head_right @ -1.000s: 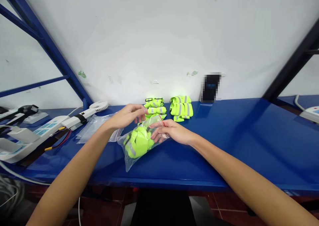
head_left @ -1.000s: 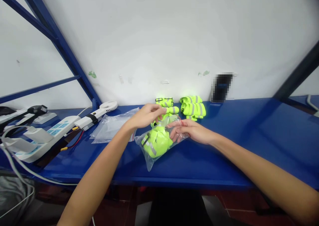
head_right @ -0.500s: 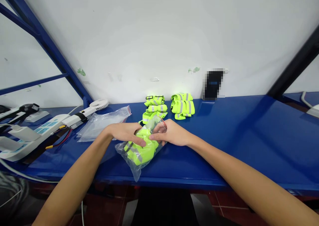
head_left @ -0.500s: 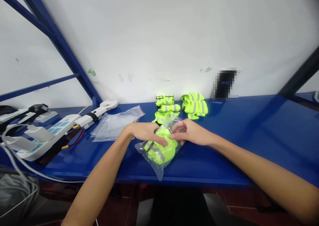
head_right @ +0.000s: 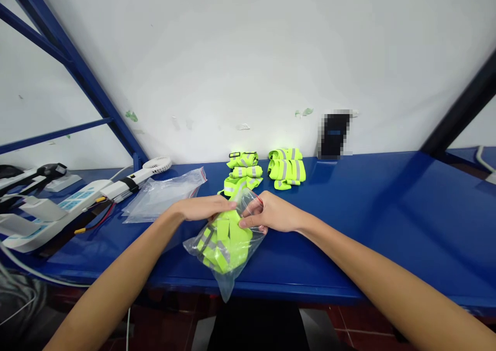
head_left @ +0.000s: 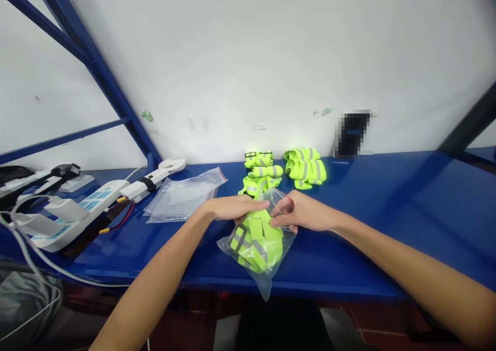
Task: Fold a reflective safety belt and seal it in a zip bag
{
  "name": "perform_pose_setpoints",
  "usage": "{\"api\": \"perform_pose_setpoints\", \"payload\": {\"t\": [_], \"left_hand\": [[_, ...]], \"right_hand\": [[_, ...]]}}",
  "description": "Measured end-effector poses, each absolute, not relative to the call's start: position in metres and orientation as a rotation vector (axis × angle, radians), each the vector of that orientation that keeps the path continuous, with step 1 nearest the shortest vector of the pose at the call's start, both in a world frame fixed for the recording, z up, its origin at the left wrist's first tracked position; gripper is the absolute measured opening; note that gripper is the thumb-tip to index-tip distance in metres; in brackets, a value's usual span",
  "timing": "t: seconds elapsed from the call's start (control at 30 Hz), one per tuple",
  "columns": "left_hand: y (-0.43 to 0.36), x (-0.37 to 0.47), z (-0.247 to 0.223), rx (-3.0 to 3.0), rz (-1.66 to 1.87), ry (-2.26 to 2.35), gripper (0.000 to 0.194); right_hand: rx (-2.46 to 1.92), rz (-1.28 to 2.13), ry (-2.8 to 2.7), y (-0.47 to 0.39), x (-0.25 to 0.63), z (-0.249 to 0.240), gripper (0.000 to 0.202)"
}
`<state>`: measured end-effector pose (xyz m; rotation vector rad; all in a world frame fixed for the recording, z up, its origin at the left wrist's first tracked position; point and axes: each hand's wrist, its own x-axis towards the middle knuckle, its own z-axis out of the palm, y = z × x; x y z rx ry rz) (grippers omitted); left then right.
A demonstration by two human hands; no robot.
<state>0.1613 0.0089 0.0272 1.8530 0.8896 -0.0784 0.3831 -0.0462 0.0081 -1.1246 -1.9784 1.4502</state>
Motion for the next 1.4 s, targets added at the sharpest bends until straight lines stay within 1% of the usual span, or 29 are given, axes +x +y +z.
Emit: {"api": "perform_pose_setpoints", "payload": {"t": [0.1,0.17,0.27,0.37,0.47,0.5,0.53,0.57,0.67,0.7,0.77,0.87,1.03,1.1,1.2,1.4], "left_hand": [[0.003,0.167,0.022,1.741,0.046,0.854,0.054],[-0.001,0.17,0.017,1.727,0.146,0.808,0.048],[-0.005,0.172,0.007,1.702,0.345,0.77,0.04],[-0.005,0.173,-0.005,1.724,0.492,0.771,0.04],[-0.005,0.175,-0.011,1.833,0.551,0.762,0.041],[-0.005,0.175,-0.011,1.872,0.569,0.745,0.039],[-0.006,0.176,-0.011,1.903,0.584,0.721,0.037],[-0.007,0.176,-0.011,1.925,0.593,0.694,0.034],[-0.012,0.176,-0.009,1.922,0.628,0.606,0.027],[-0.013,0.177,-0.009,1.908,0.64,0.58,0.029],[-0.014,0.177,-0.009,1.889,0.66,0.557,0.037],[-0.014,0.177,-0.011,1.892,0.671,0.603,0.041],[-0.009,0.174,-0.012,1.891,0.624,0.616,0.03],[-0.007,0.173,-0.012,1.965,0.626,0.694,0.028],[-0.006,0.173,-0.013,2.159,0.663,0.826,0.03],[-0.011,0.182,-0.015,2.316,0.695,0.793,0.027]], "right_hand": [[-1.073,1.405,-2.095,-0.049,0.385,0.014,0.03],[-1.045,1.353,-2.128,-0.048,0.387,0.016,0.033],[-1.062,1.222,-2.023,-0.043,0.391,0.014,0.036],[-1.165,1.012,-1.921,-0.036,0.392,0.006,0.036],[-1.26,0.67,-1.862,-0.031,0.392,0.0,0.027],[-1.273,0.595,-1.846,-0.03,0.393,0.0,0.029],[-1.283,0.593,-1.849,-0.029,0.394,0.001,0.033],[-1.294,0.667,-1.874,-0.029,0.396,0.002,0.035],[-1.302,1.082,-1.949,-0.031,0.401,0.009,0.036],[-1.275,1.176,-1.958,-0.031,0.402,0.011,0.037],[-1.204,1.249,-1.952,-0.033,0.402,0.013,0.038],[-1.134,1.247,-1.974,-0.033,0.401,0.012,0.038],[-1.074,1.183,-2.134,-0.032,0.405,0.009,0.033],[-1.062,1.16,-2.202,-0.031,0.407,0.01,0.031],[-1.108,1.079,-2.281,-0.03,0.411,0.016,0.028],[-1.247,0.96,-2.296,-0.037,0.408,0.027,0.03]]}}
